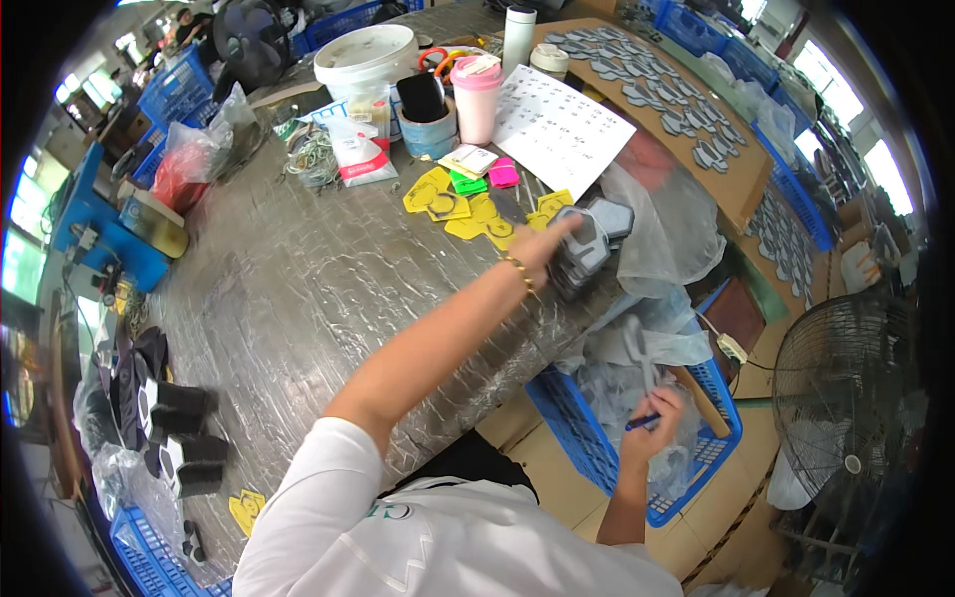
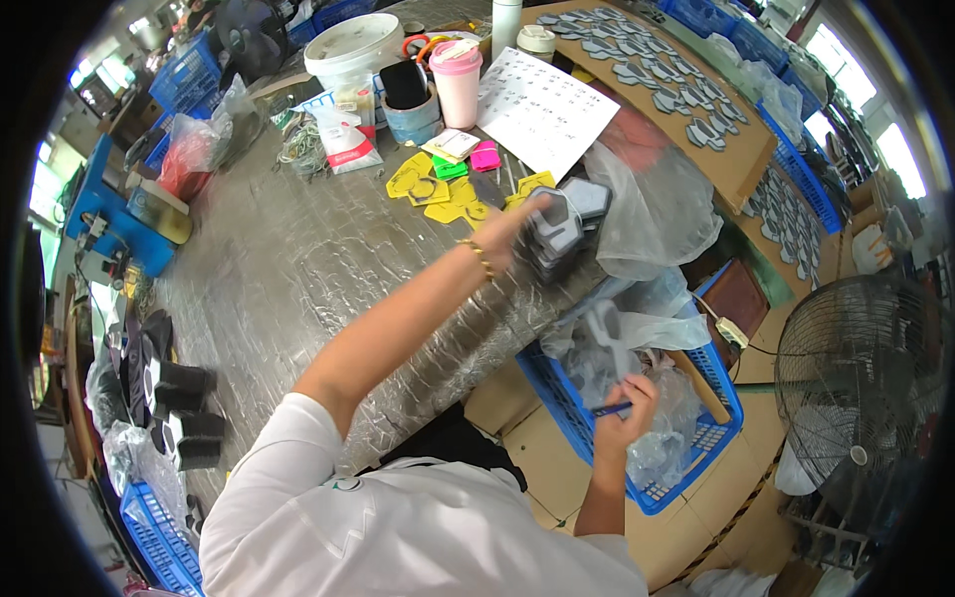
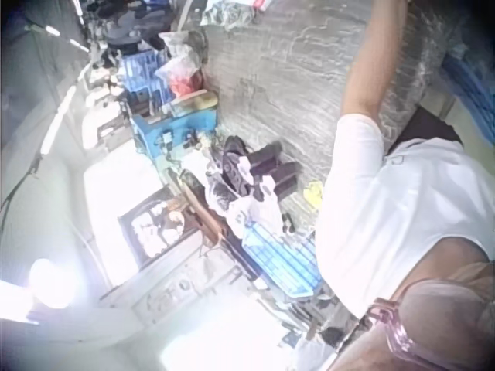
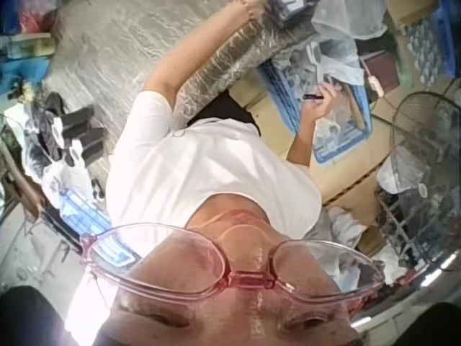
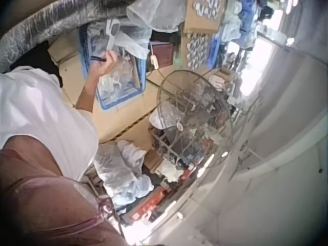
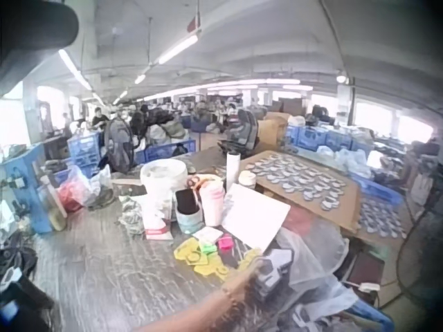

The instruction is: The person handles foam pieces on a table, aligns a yellow stencil over them, and traces markings onto each piece using a pen.

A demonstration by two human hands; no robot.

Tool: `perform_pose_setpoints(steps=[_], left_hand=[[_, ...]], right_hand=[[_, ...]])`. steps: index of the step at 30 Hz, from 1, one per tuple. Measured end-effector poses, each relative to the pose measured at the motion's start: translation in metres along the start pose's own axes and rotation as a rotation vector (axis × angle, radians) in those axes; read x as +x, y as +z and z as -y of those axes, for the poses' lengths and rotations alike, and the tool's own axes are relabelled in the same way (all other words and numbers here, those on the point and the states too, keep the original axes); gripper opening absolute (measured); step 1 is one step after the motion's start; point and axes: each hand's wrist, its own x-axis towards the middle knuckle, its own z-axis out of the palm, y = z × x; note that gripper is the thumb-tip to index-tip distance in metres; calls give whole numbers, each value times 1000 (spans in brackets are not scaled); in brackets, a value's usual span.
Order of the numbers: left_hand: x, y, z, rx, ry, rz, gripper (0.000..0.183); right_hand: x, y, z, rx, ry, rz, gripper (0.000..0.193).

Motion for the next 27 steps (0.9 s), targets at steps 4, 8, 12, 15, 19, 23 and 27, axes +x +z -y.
perform_pose_setpoints(steps=[4, 8, 12, 15, 19, 23, 27], left_hand=[[-125, -49, -89, -247, 336, 232, 58], [-283, -94, -158, -245, 770, 695, 87], [-397, -136, -176, 319, 988, 454, 98], [-402, -122, -181, 216, 1050, 300, 97], [-439, -135, -148, 15, 1101, 157, 96], [-544, -179, -38, -160, 1127, 37, 95], [-580, -196, -11, -321, 1140, -61, 94]], right_hand=[[3, 44, 23, 141, -74, 237, 22], [17, 100, 59, 274, -324, 421, 28], [28, 141, 84, 385, -448, 466, 28], [26, 172, 110, 469, -462, 513, 27], [20, 194, 133, 477, -577, 670, 34], [35, 219, 148, 420, -566, 938, 63], [74, 279, 96, 176, -330, 775, 41]])
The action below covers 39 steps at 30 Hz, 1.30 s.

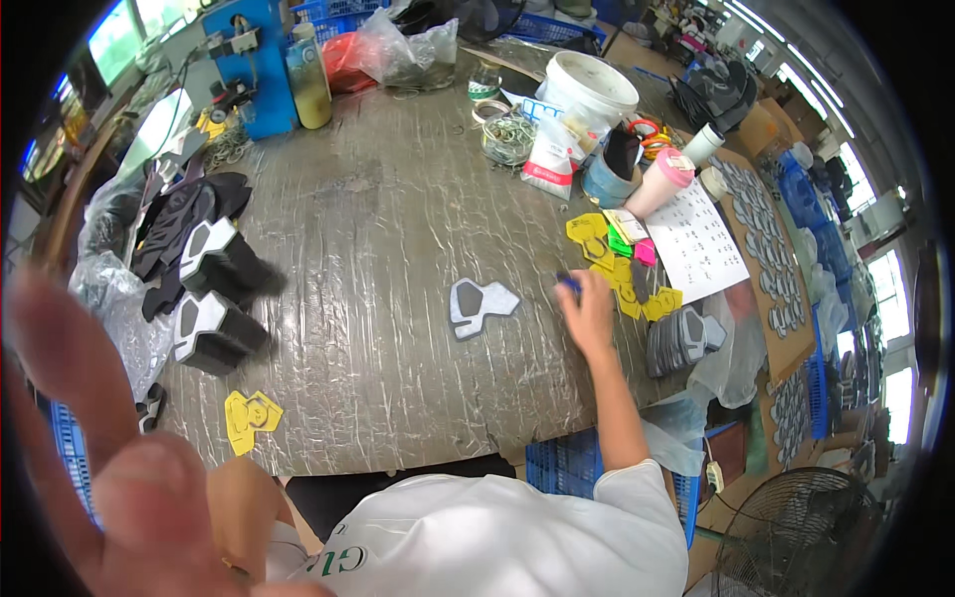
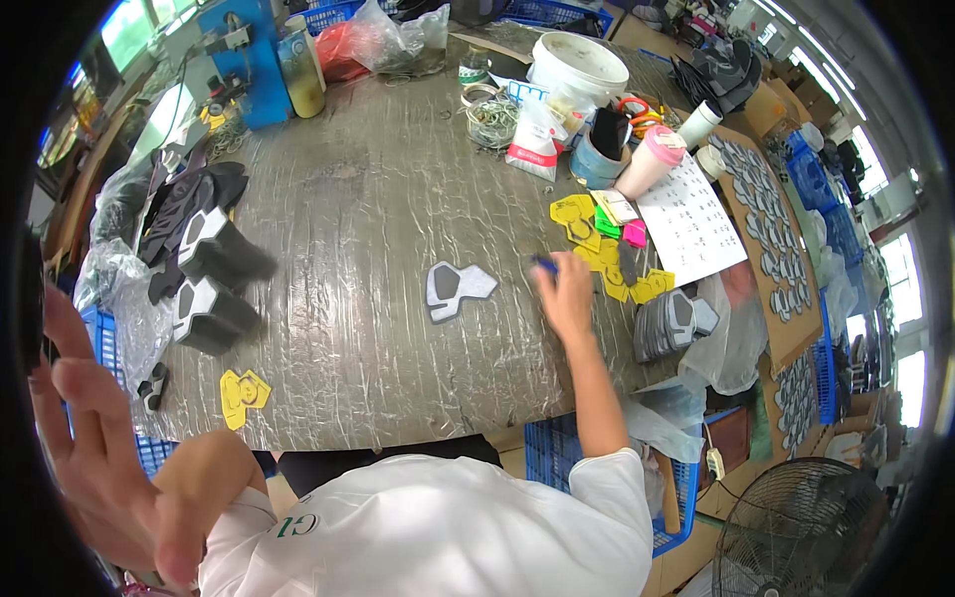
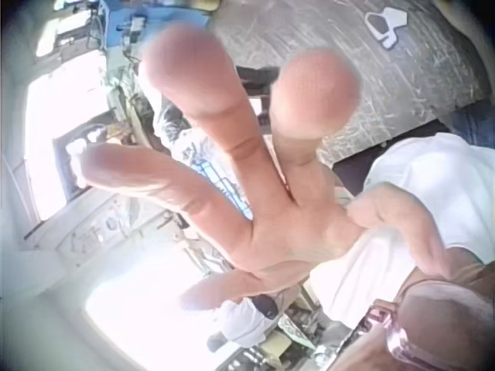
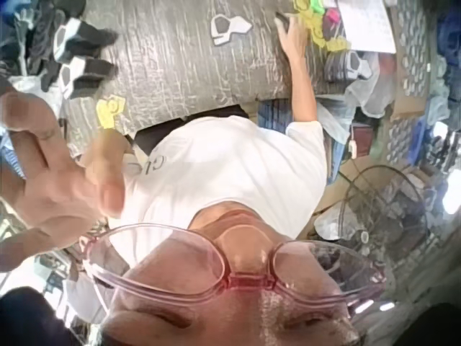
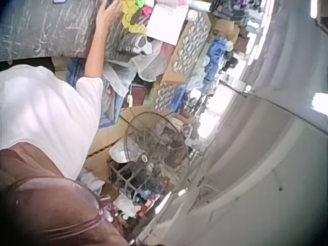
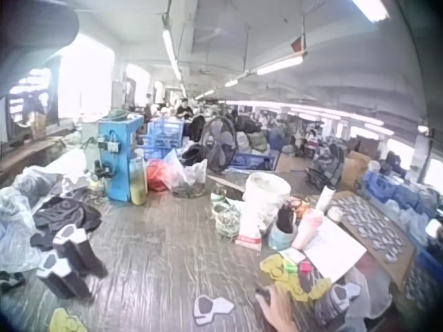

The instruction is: The person handles foam pieces on a table, aligns a yellow stencil over them, and traces markings onto each piece using a pen.

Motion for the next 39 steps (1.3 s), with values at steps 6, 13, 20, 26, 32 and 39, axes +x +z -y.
perform_pose_setpoints(steps=[6, 13, 20, 26, 32, 39], left_hand=[[30, -14, 63, 185, 346, 183, 58], [6, 16, 29, 118, 258, 111, 28], [15, 53, 3, 450, -172, -67, 27], [5, 63, -16, 643, -631, -317, 31], [-13, 8, -25, 340, -810, -531, 30], [14, 42, 14, 654, -603, -439, 30]], right_hand=[[54, 11, -52, -479, -35, -112, 31], [66, 10, -63, -538, -152, -148, 15], [53, 5, -51, 671, 344, -78, 20], [39, -13, 3, 607, 328, 167, 18], [38, -8, 36, 667, 203, 194, 19], [38, 4, 44, 597, 86, 503, 23]])
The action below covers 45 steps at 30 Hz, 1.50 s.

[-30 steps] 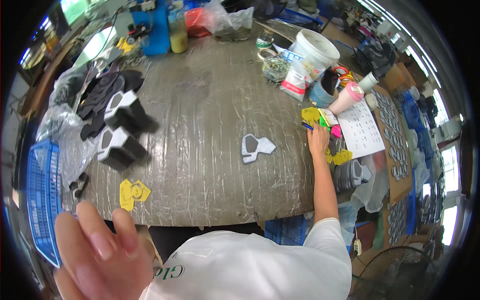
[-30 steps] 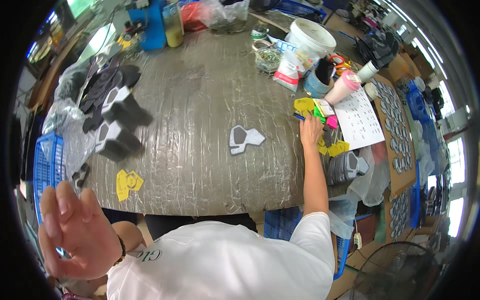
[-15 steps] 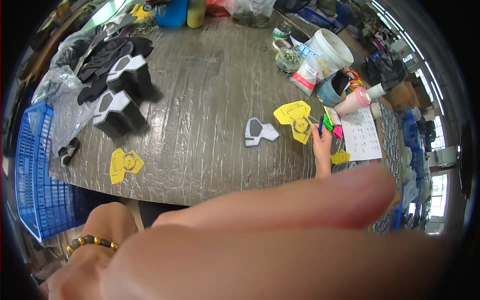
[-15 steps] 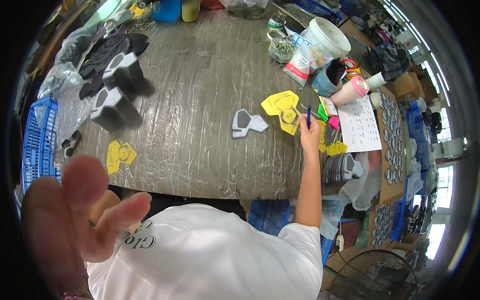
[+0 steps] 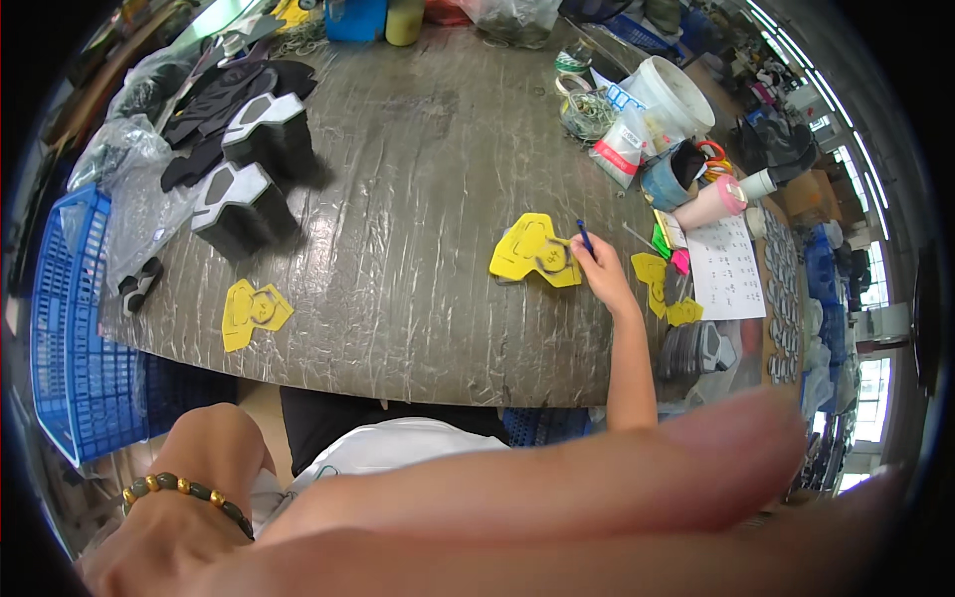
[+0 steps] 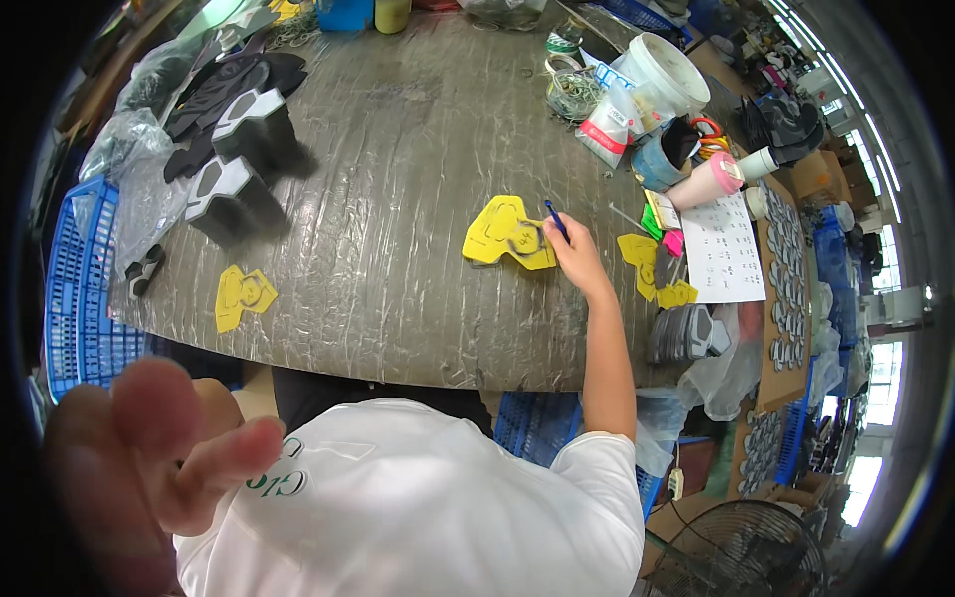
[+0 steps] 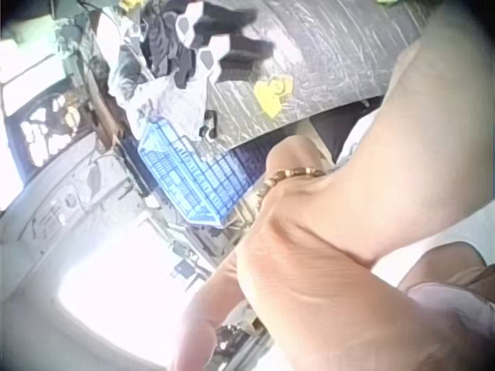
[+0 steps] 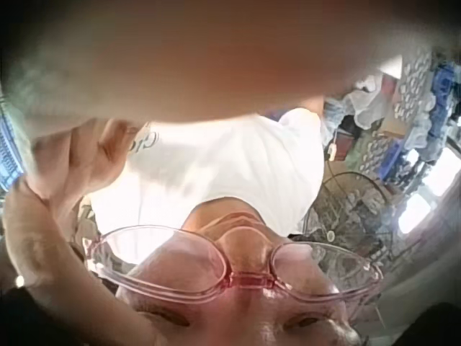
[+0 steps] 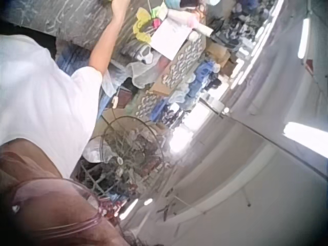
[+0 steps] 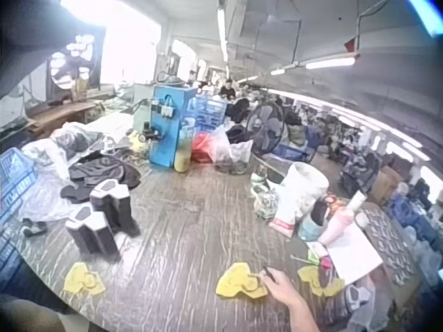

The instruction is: The person handles foam pieces on a table, aligns a yellow stencil over them, and traces markings onto each piece using a pen.

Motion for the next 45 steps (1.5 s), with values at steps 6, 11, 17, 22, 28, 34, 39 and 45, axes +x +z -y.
perform_pose_setpoints(steps=[6, 11, 17, 22, 28, 34, 39, 45], left_hand=[[78, -2, 25, -223, 779, 484, 59], [186, 36, 85, -166, 557, 218, 31], [279, 65, 180, 103, 596, 52, 39], [299, 78, 211, 204, 614, 23, 42], [301, 90, 226, 392, 640, 94, 56], [300, 111, 237, 898, 859, 106, 80], [291, 106, 252, 897, 914, 102, 62], [269, 97, 252, 883, 850, 28, 59]], right_hand=[[37, 19, -3, -28, -119, 88, 27], [37, 1, 11, -10, -16, 184, 23], [33, 7, 29, 33, -170, 13, 23], [16, 11, 34, 18, -312, -182, 20], [24, 14, -20, 28, 6, 150, 25], [16, 33, -14, -493, -248, -113, 32], [-19, 46, 8, -454, -97, 27, 50], [-47, 50, 19, -436, -157, -32, 55]])
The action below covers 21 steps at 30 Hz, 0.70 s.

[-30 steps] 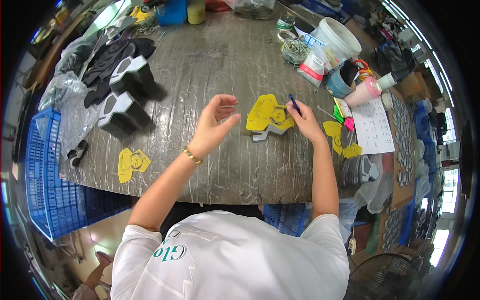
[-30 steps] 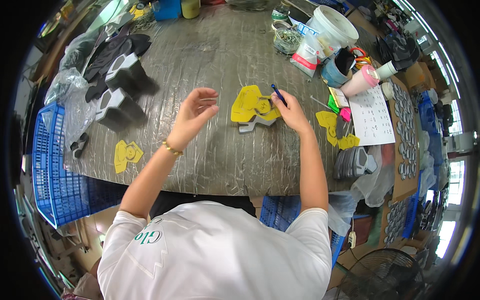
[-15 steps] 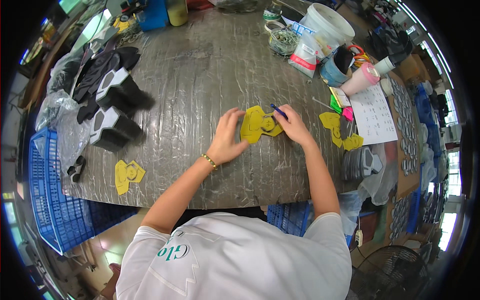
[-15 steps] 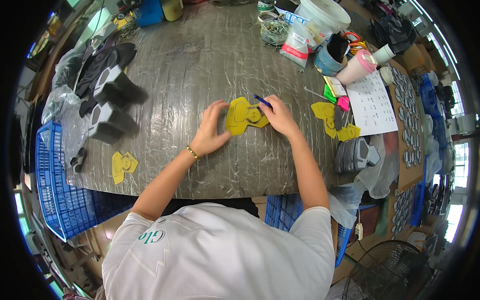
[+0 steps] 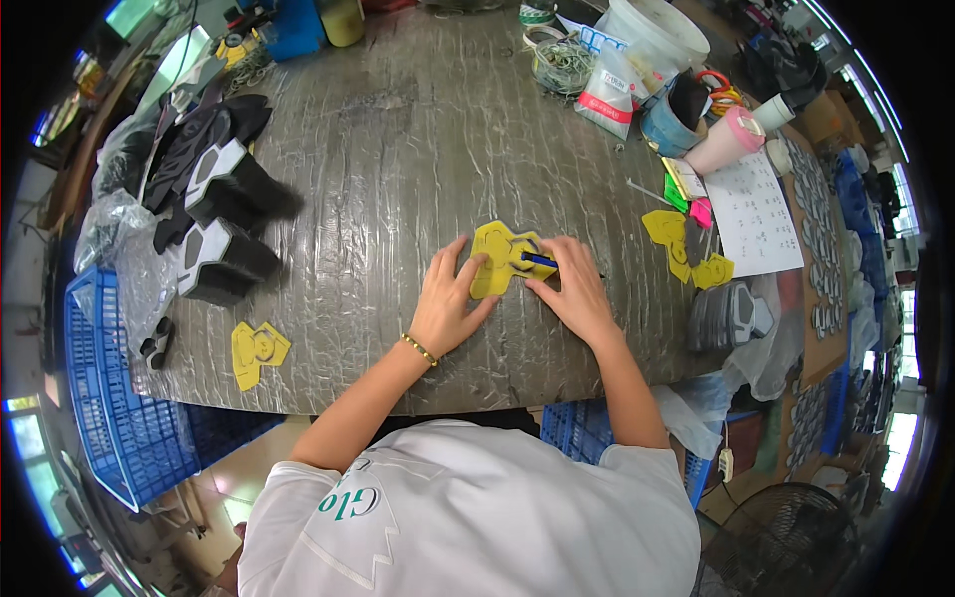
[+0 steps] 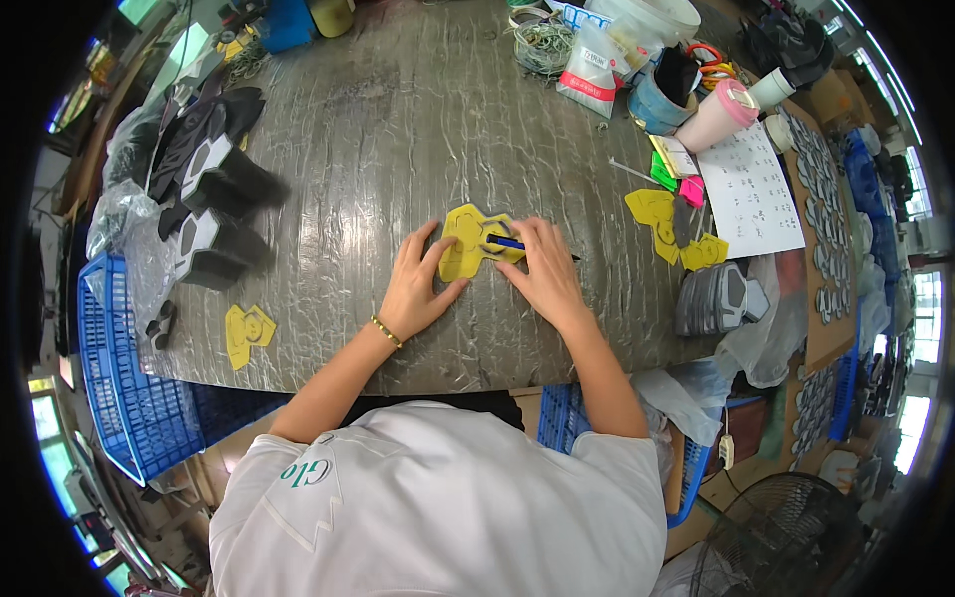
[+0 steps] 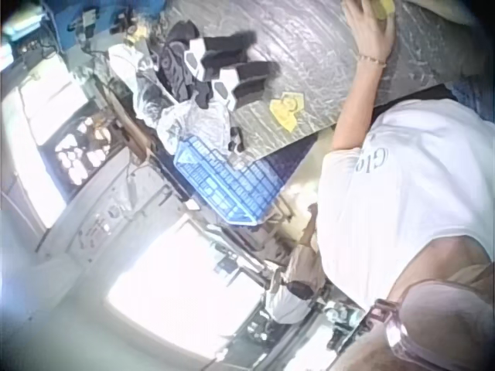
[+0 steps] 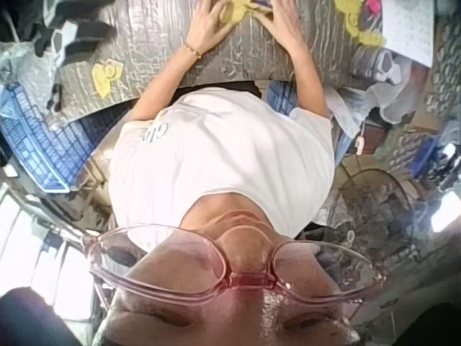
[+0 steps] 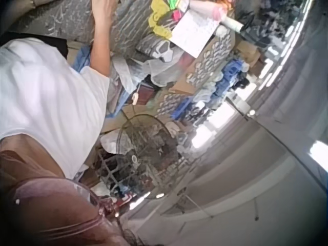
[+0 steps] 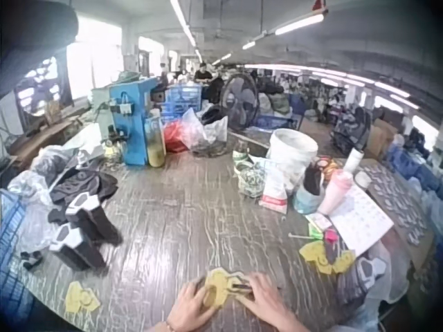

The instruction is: The person handles foam pieces on a table, aligns a yellow stencil over them, and traces markings onto each piece using a pen.

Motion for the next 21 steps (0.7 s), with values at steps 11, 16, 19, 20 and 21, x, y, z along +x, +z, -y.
perform_pose_setpoints(steps=[11, 16, 19, 20, 21], left_hand=[[-7, 7, -1, 125, 58, -65, 44], [-6, 2, 0, 162, 95, -48, 45], [-4, -2, 2, 185, 113, 3, 45], [-3, -2, 1, 196, 118, 3, 44], [-3, -1, 2, 197, 117, 4, 44]], right_hand=[[-6, 14, -8, 23, -4, -127, 35], [-4, 4, -15, 85, -13, -39, 34], [-2, 0, -14, 100, 14, -22, 33], [-2, 1, -14, 101, 16, -22, 33], [-2, 1, -15, 80, 8, -32, 31]])
